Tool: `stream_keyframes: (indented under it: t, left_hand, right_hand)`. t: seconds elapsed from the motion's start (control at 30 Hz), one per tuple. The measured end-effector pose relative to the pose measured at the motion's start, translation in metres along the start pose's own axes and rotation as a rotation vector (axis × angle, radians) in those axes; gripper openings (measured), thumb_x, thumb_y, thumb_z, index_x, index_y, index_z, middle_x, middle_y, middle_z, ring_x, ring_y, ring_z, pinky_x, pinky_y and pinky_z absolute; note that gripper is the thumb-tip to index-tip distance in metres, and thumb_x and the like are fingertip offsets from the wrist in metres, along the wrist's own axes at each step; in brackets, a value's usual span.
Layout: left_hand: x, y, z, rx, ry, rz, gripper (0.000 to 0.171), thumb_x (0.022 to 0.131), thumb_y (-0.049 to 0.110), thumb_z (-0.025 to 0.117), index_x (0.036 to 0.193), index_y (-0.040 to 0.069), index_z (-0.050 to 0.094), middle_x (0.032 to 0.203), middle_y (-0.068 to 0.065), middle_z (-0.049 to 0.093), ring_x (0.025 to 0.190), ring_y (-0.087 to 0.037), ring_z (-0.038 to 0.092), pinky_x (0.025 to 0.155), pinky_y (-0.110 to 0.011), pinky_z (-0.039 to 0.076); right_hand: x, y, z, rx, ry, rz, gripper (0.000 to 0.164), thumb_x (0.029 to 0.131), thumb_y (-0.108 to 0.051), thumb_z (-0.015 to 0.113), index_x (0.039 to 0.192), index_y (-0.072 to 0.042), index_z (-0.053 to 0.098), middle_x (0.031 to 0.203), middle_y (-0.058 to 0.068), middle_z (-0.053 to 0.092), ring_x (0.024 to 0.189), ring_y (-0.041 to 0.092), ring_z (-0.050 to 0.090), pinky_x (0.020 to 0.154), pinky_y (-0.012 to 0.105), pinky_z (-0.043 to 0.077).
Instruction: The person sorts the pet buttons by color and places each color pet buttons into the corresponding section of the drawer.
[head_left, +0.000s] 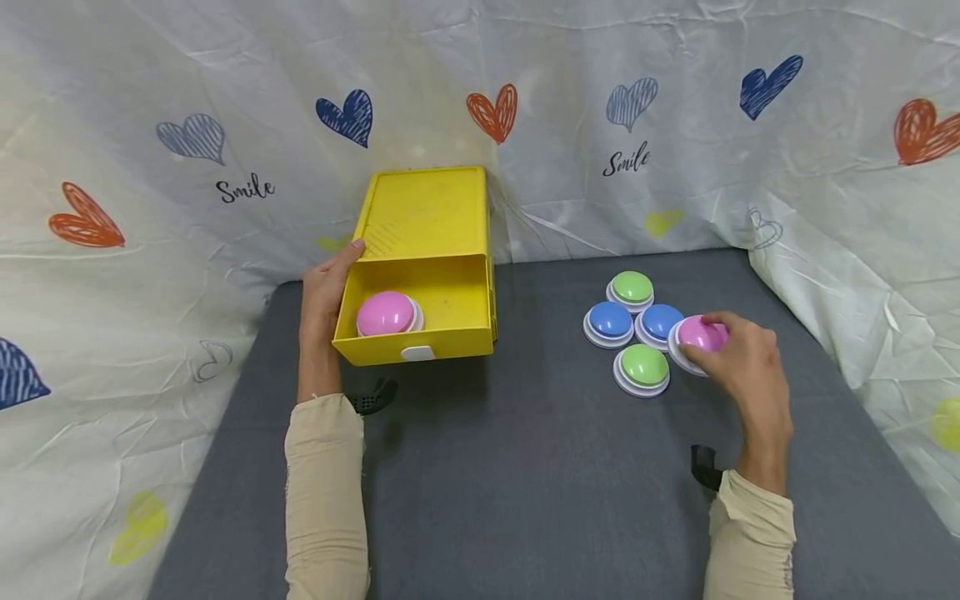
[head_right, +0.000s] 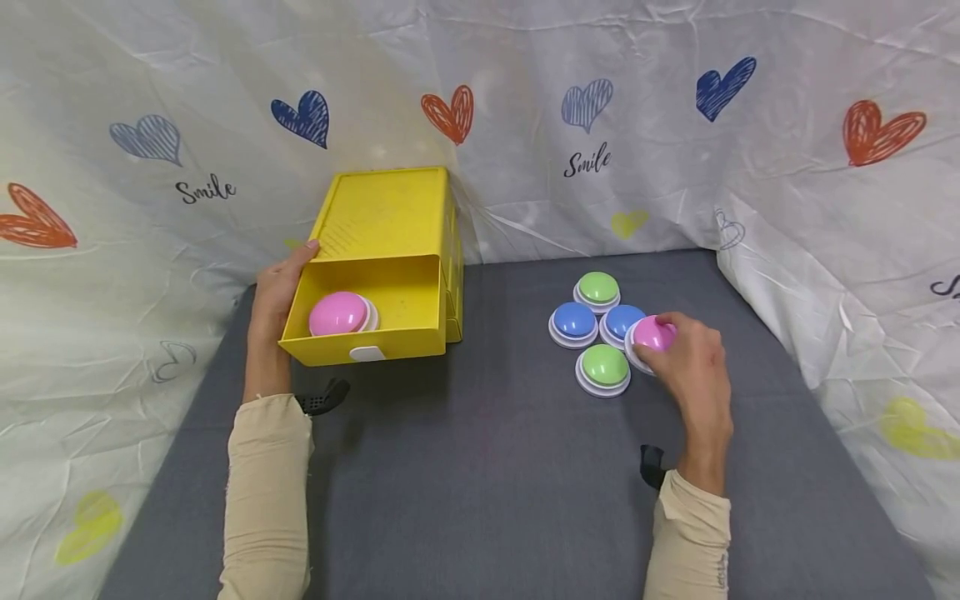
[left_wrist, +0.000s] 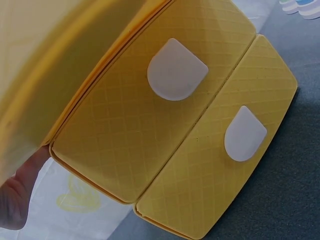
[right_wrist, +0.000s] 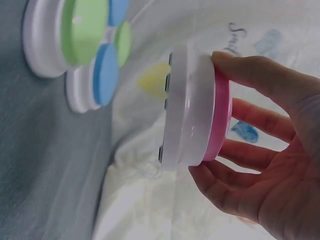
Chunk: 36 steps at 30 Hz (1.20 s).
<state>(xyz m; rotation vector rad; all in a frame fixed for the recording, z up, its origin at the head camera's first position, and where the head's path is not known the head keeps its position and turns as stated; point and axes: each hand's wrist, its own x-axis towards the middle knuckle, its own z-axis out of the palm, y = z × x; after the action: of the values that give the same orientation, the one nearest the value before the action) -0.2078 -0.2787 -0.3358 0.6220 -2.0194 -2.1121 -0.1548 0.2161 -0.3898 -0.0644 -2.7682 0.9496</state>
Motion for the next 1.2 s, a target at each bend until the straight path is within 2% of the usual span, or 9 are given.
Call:
stream_keyframes:
  t: [0.13, 0.27, 0.4, 0.6, 0.77, 0.87, 0.97, 1.1, 1.2]
  left_hand:
    - [0.000, 0.000, -0.001, 0.015, 0.012, -0.002, 0.063, 0.072, 0.050, 0.073, 0.113, 0.003, 0.064, 0.118, -0.016, 0.058, 0.099, -0.025, 0.058, 0.078, -0.025, 0.050]
    - [-0.001, 0.001, -0.002, 0.019, 0.023, 0.012, 0.063, 0.072, 0.049, 0.073, 0.111, 0.001, 0.064, 0.113, -0.015, 0.060, 0.094, -0.024, 0.059, 0.075, -0.025, 0.050]
    - [-0.002, 0.001, -0.003, 0.033, 0.024, 0.019, 0.062, 0.072, 0.049, 0.073, 0.109, 0.000, 0.065, 0.107, -0.013, 0.062, 0.090, -0.022, 0.059, 0.071, -0.023, 0.050]
    - [-0.004, 0.001, -0.001, 0.018, 0.009, 0.034, 0.065, 0.073, 0.048, 0.073, 0.111, -0.003, 0.063, 0.110, -0.016, 0.061, 0.090, -0.024, 0.060, 0.073, -0.025, 0.050]
    - [-0.004, 0.002, -0.003, 0.026, 0.023, 0.035, 0.061, 0.072, 0.048, 0.074, 0.106, -0.002, 0.065, 0.101, -0.013, 0.064, 0.084, -0.022, 0.061, 0.068, -0.024, 0.051]
    - [-0.003, 0.003, -0.004, 0.041, 0.032, 0.027, 0.058, 0.071, 0.049, 0.074, 0.100, 0.000, 0.067, 0.098, -0.010, 0.065, 0.082, -0.020, 0.061, 0.066, -0.023, 0.050]
    - [-0.002, 0.004, -0.004, 0.042, 0.026, 0.021, 0.061, 0.071, 0.050, 0.074, 0.103, -0.001, 0.066, 0.103, -0.011, 0.063, 0.085, -0.021, 0.060, 0.069, -0.024, 0.050]
    - [-0.001, 0.003, -0.003, 0.036, 0.019, 0.016, 0.065, 0.071, 0.050, 0.073, 0.109, -0.001, 0.064, 0.107, -0.012, 0.062, 0.088, -0.021, 0.060, 0.071, -0.024, 0.050]
    - [-0.002, 0.003, -0.002, 0.051, 0.027, 0.015, 0.063, 0.071, 0.051, 0.073, 0.106, -0.001, 0.065, 0.103, -0.011, 0.063, 0.085, -0.020, 0.060, 0.068, -0.023, 0.050]
  right_hand:
    - [-0.002, -0.013, -0.003, 0.012, 0.009, -0.019, 0.052, 0.079, -0.041, 0.068, 0.117, -0.006, 0.060, 0.107, 0.019, 0.061, 0.087, 0.030, 0.057, 0.071, 0.046, 0.048]
    - [-0.001, -0.029, -0.006, 0.020, 0.037, -0.050, 0.053, 0.078, -0.045, 0.067, 0.116, -0.009, 0.061, 0.106, 0.016, 0.062, 0.086, 0.028, 0.057, 0.069, 0.044, 0.048]
    - [0.000, -0.047, -0.011, 0.052, 0.057, -0.097, 0.051, 0.077, -0.046, 0.068, 0.114, -0.011, 0.063, 0.105, 0.013, 0.062, 0.088, 0.027, 0.057, 0.069, 0.045, 0.049]
    - [-0.003, -0.075, -0.020, 0.092, 0.084, -0.181, 0.049, 0.075, -0.043, 0.071, 0.112, -0.012, 0.065, 0.105, 0.010, 0.064, 0.088, 0.025, 0.058, 0.069, 0.043, 0.050]
    - [0.001, -0.100, -0.023, 0.105, 0.100, -0.272, 0.046, 0.075, -0.039, 0.073, 0.111, -0.011, 0.066, 0.105, 0.010, 0.065, 0.088, 0.026, 0.057, 0.067, 0.043, 0.050]
    - [0.005, -0.118, -0.019, 0.125, 0.091, -0.341, 0.046, 0.074, -0.037, 0.074, 0.110, -0.010, 0.066, 0.104, 0.010, 0.065, 0.086, 0.025, 0.058, 0.066, 0.042, 0.051]
    - [0.008, -0.137, -0.011, 0.154, 0.067, -0.422, 0.045, 0.074, -0.036, 0.075, 0.110, -0.011, 0.066, 0.103, 0.008, 0.065, 0.086, 0.022, 0.058, 0.066, 0.039, 0.052]
    - [0.011, -0.166, 0.007, 0.197, 0.016, -0.547, 0.042, 0.074, -0.033, 0.075, 0.108, -0.011, 0.066, 0.101, 0.004, 0.065, 0.089, 0.019, 0.056, 0.069, 0.034, 0.051]
    - [0.014, -0.187, 0.022, 0.219, -0.027, -0.639, 0.042, 0.073, -0.031, 0.075, 0.108, -0.009, 0.066, 0.101, 0.002, 0.065, 0.091, 0.017, 0.055, 0.072, 0.032, 0.050]
